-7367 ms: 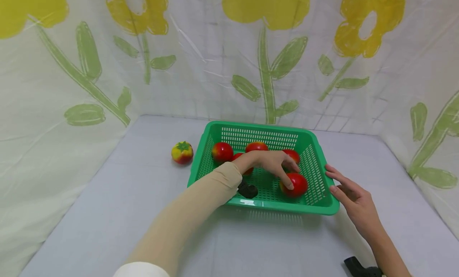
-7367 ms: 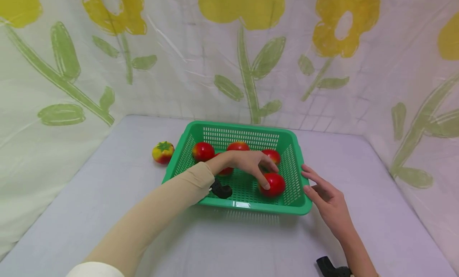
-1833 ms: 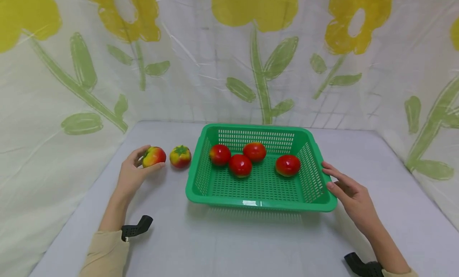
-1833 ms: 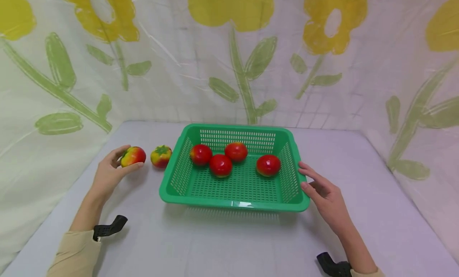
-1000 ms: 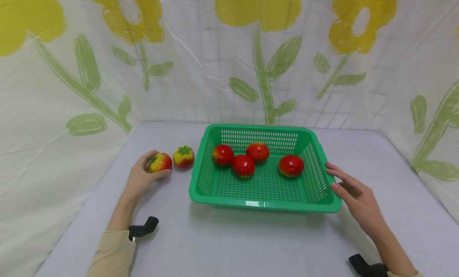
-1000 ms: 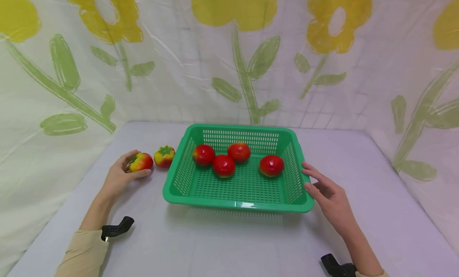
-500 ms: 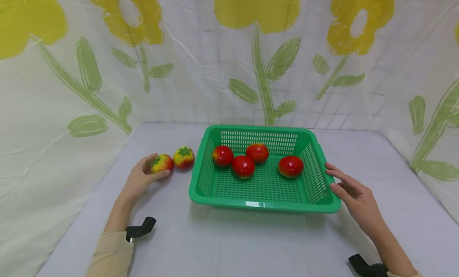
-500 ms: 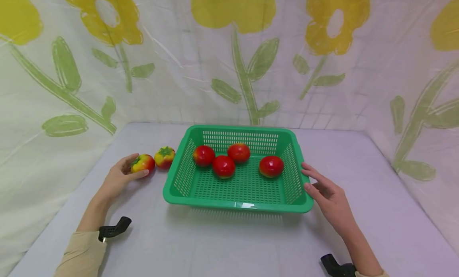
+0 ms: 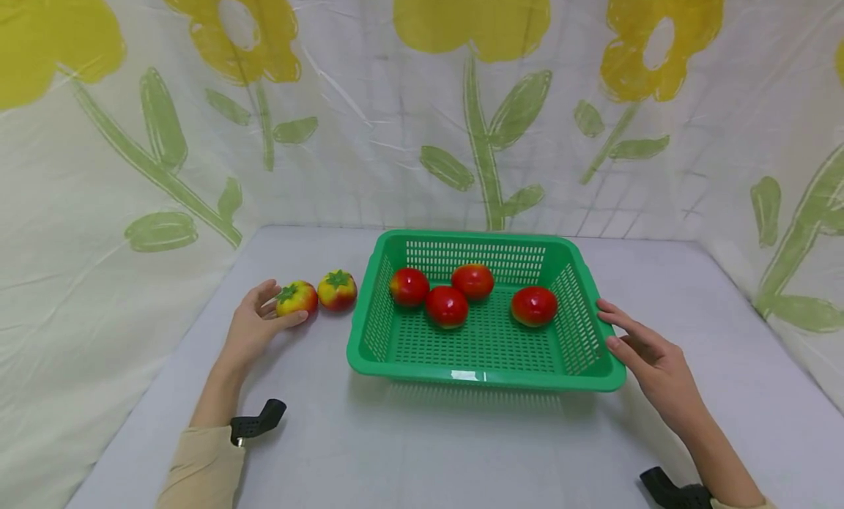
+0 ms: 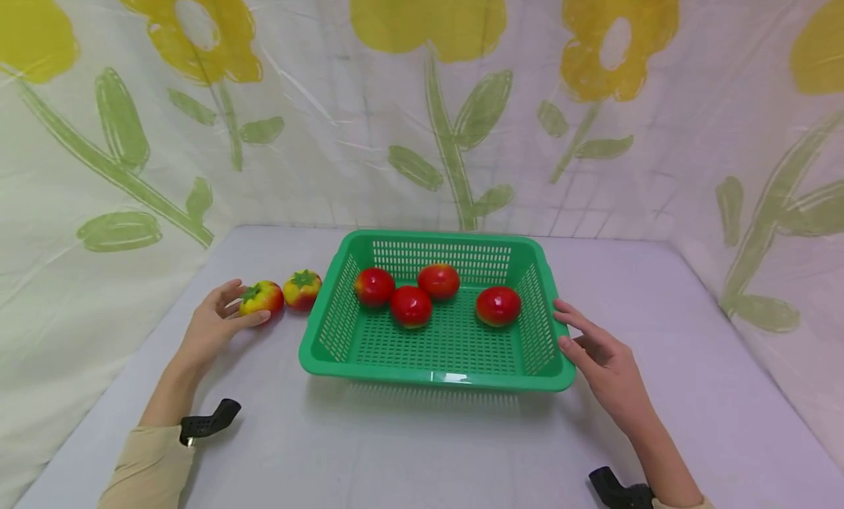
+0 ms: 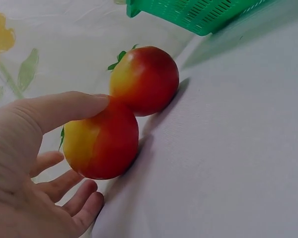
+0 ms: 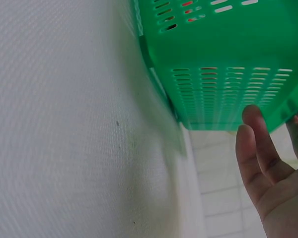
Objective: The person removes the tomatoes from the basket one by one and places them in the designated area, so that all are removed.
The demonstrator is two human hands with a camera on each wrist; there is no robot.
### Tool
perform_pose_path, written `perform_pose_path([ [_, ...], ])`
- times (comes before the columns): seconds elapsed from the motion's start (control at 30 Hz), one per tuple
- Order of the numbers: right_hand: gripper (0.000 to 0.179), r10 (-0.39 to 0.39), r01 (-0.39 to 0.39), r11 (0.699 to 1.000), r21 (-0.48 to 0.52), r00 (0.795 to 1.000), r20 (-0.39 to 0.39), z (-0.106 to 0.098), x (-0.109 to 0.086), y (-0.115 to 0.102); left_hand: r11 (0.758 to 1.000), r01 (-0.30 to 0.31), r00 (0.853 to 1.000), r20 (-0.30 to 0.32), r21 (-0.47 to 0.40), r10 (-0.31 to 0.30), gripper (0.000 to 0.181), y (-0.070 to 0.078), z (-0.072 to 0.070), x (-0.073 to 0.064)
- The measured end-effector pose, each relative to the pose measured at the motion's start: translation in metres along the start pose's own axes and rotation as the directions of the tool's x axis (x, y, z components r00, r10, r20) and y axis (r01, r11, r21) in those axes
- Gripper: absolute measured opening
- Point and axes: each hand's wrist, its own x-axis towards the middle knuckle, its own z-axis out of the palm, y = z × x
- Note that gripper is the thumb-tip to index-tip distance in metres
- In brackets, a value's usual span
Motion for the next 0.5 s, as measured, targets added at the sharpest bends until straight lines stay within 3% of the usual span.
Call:
perform_pose_path([
  [0.23, 0.041, 0.010, -0.010, 1.000, -0.011, 1.000, 0.000, 0.0001, -0.0007, 0.0008, 1.000, -0.014, 1.000, 0.018, -0.025, 0.014, 0.082, 0.0024, -0.0032, -0.0010],
  [0.5, 0.042, 0.023, -0.023, 0.999, -0.024, 1.000, 0.007, -0.0009, 0.0001, 0.0015, 1.000, -0.007, 1.000, -0.019, -0.029, 0.007, 0.083, 0.0016, -0.0024, -0.0015],
])
